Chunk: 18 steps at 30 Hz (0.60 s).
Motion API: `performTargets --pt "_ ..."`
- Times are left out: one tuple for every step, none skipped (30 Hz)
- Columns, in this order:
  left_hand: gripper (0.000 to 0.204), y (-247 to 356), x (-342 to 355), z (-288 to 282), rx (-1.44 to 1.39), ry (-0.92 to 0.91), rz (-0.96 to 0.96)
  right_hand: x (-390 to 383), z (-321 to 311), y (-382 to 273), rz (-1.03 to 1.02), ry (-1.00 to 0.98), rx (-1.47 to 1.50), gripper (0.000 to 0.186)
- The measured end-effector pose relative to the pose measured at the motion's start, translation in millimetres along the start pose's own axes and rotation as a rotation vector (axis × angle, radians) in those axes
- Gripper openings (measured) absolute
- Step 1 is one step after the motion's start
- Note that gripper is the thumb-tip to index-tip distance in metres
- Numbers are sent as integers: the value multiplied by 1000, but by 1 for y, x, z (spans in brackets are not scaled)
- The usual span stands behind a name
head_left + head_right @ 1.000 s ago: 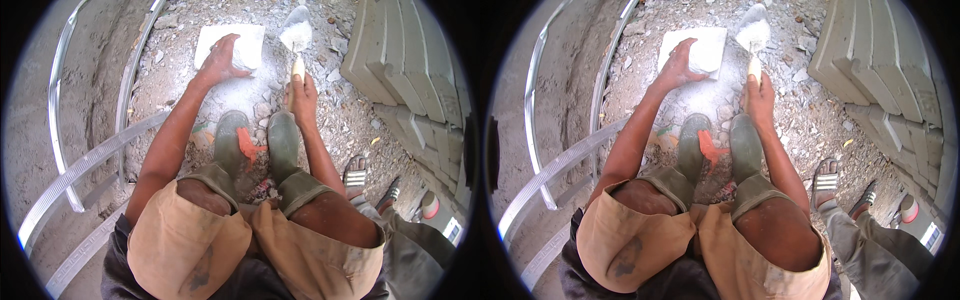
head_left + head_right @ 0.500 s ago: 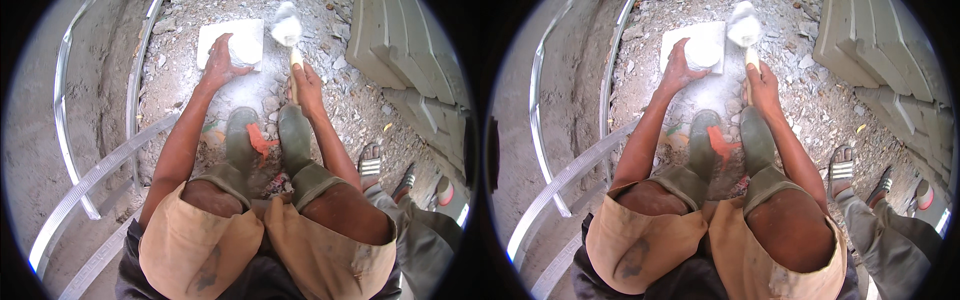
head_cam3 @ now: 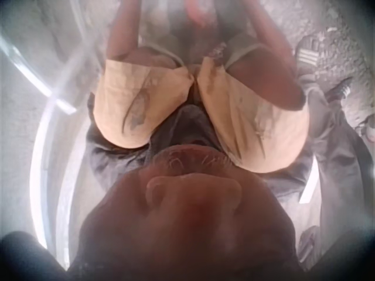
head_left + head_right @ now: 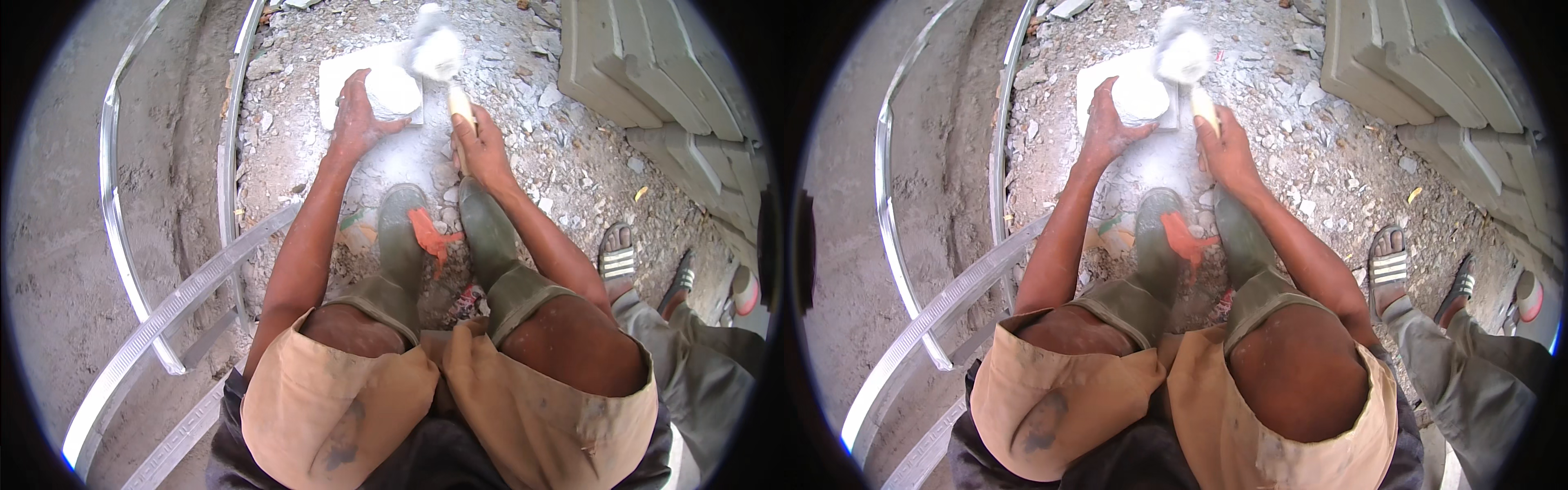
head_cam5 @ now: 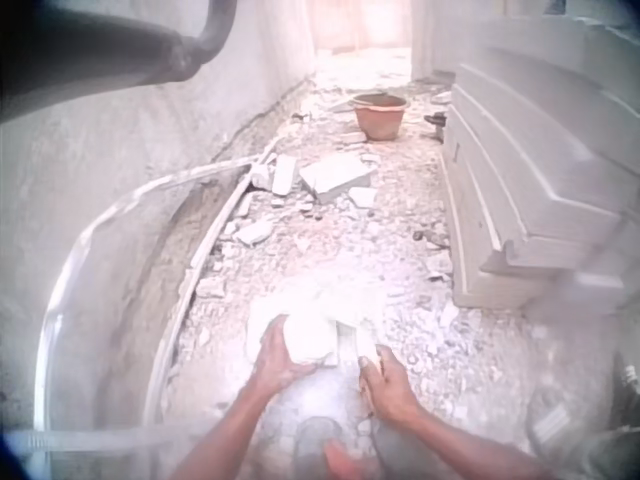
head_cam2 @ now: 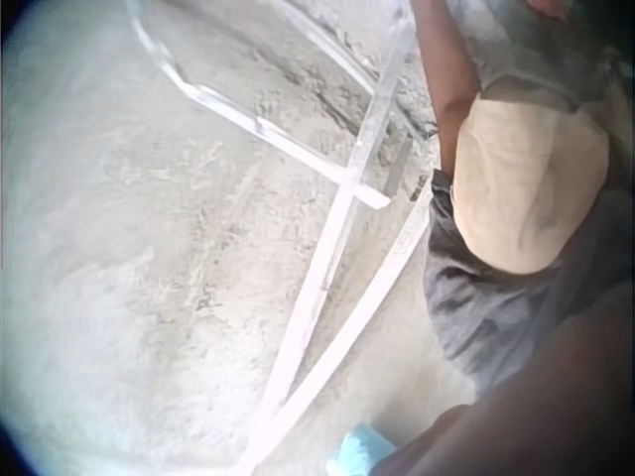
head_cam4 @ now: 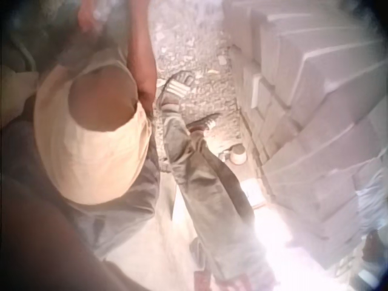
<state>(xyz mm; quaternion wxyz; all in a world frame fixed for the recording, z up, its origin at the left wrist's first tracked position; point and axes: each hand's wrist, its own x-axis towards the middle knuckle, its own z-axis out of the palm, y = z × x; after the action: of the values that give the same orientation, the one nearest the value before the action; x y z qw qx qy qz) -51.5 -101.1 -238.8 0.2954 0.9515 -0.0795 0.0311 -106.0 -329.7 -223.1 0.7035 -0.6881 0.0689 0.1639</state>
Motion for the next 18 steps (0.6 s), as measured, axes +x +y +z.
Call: performTargets --pt "110 2 1 0 18 5 3 4 3 4 -13 57 33 40" --pt "110 0 0 1 22 20 18 6 6 5 -27 115 64 41" --pt "110 -2 -1 1 26 36 34 5 9 5 1 43 38 41" --pt "110 -5 -1 0 30 51 50 1 12 6 29 -29 13 41" --pt "110 -4 -1 0 12 34 29 0 11 5 57 -98 -18 41" --pt "110 -4 -2 0 -7 17 7 3 8 2 41 -54 31 41" --pt "110 -3 -1 1 -25 -1 -14 6 5 -2 25 -11 79 41" --pt "111 -3 -2 1 -17 7 -6 7 5 -5 11 28 135 41" --pt "111 -3 -1 2 -10 15 1 7 7 -7 -7 70 149 42" --pt "111 -3 -2 3 -3 23 9 7 8 -5 7 -18 84 43" --pt "112 -4 -2 3 -19 17 0 6 9 -3 19 -103 16 43" --pt "112 -7 -3 2 -34 11 -9 6 8 -2 31 -187 -51 44" --pt "113 -9 -3 2 -50 5 -18 5 6 -3 30 -163 -27 44" --pt "112 -8 -4 2 -62 12 -12 5 4 -5 28 -144 0 44" --pt "112 -7 -4 3 -74 21 -5 5 3 -7 27 -126 26 45" --pt "112 -7 -4 3 -86 29 1 7 6 -5 21 -75 22 45" --pt "112 -7 -3 3 -67 25 8 9 10 -2 18 -21 15 45" --pt "111 -7 -1 3 -47 21 15 10 12 -1 14 33 8 45"
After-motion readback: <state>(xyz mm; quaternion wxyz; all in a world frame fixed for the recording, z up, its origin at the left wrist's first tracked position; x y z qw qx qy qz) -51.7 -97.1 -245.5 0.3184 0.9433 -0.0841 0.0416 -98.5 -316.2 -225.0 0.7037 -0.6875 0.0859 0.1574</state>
